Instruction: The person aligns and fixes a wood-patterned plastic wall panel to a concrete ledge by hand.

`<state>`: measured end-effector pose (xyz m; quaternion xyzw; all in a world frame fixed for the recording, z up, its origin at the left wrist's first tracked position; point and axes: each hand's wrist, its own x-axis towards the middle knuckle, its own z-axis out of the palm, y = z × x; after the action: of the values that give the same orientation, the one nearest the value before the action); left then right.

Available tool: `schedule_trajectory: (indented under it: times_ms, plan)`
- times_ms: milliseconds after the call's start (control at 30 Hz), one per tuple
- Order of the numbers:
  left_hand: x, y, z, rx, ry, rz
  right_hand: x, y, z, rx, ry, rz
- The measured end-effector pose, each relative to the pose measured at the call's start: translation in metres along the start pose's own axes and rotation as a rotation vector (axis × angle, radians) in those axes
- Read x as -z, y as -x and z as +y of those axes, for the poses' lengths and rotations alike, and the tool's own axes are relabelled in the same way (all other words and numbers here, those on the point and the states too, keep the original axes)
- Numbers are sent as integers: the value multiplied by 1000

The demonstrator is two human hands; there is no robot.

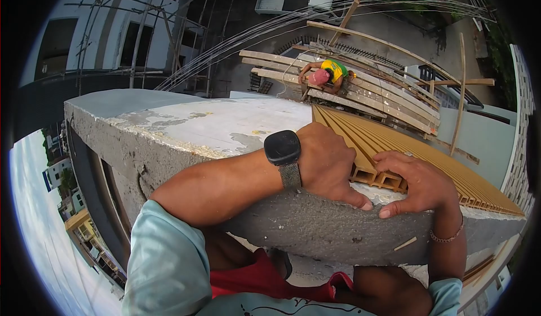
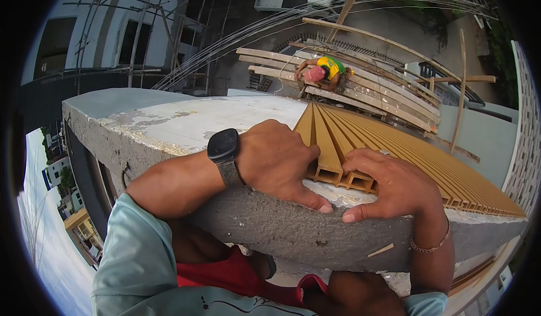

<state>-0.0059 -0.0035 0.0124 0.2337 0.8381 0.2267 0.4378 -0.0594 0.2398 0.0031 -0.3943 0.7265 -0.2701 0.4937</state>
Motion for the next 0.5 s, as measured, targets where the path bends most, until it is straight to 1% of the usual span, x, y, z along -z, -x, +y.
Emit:
schedule_trajectory:
  times_ms: [500]
  plan:
    - [-3,0,-2,-22,5,23,2,0,-3,-23,-6,-10]
